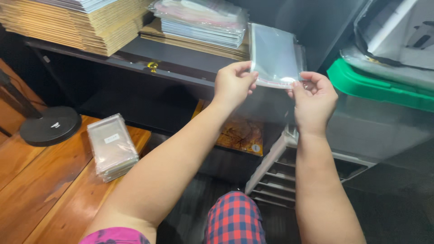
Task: The person sits on the floor and repeatedly picks up stacks of clear plastic pouches from a wooden bench. They place each stack onto a shelf inside a black cabinet, arranging them neatly. The person continues this process for several stacks of pouches.
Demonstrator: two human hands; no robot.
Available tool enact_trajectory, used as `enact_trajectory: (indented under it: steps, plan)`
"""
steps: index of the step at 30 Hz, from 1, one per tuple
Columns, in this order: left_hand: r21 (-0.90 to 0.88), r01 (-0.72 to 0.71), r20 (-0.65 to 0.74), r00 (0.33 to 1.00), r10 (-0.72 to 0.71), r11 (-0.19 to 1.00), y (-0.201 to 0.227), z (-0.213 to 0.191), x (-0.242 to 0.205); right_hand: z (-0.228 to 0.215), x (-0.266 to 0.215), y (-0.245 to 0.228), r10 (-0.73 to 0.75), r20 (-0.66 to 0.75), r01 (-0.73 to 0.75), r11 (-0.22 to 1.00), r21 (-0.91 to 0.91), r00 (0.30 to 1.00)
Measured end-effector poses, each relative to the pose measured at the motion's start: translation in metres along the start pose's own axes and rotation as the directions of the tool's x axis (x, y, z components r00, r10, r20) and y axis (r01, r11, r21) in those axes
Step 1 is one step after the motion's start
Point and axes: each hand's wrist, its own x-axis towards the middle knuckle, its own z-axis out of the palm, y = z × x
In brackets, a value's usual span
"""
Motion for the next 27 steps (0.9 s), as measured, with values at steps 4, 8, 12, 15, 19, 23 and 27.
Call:
enact_trajectory:
  steps: [4, 8, 12, 15, 19, 23, 27]
  plan:
    - [0.085, 0.037, -0.003, 0.999, -0.037, 0.996, 0.002, 0.021, 0.017, -0.004, 0.013, 0.006, -0.165, -0.056, 0.15, 0.967, -0.204, 0.985]
    - [0.644, -0.084, 0.04, 0.996, 0.077, 0.761, -0.019, 0.021, 0.047, -0.013, 0.025, 0.037, -0.442, 0.064, 0.377, 0.67, -0.64, 0.895]
    - [0.782, -0.255, 0.152, 0.963, 0.223, 0.568, -0.007, 0.02, 0.019, -0.017, 0.022, 0.049, -0.443, 0.114, 0.376, 0.567, -0.733, 0.89]
    - [0.753, -0.317, 0.233, 0.948, 0.216, 0.576, 0.003, 0.018, -0.001, -0.015, 0.016, 0.05, -0.458, 0.144, 0.403, 0.539, -0.739, 0.877]
    - [0.778, -0.337, 0.233, 0.939, 0.254, 0.53, -0.012, 0.018, 0.011, -0.009, 0.005, 0.031, -0.41, 0.141, 0.361, 0.53, -0.767, 0.901]
    - [0.773, -0.35, 0.23, 0.932, 0.279, 0.53, -0.024, 0.022, 0.026, -0.005, 0.007, 0.034, -0.289, 0.071, 0.216, 0.509, -0.833, 0.955]
    - [0.746, -0.348, 0.227, 0.935, 0.274, 0.568, -0.031, 0.026, 0.039, -0.002, 0.009, 0.03, -0.153, -0.001, 0.078, 0.51, -0.856, 0.988]
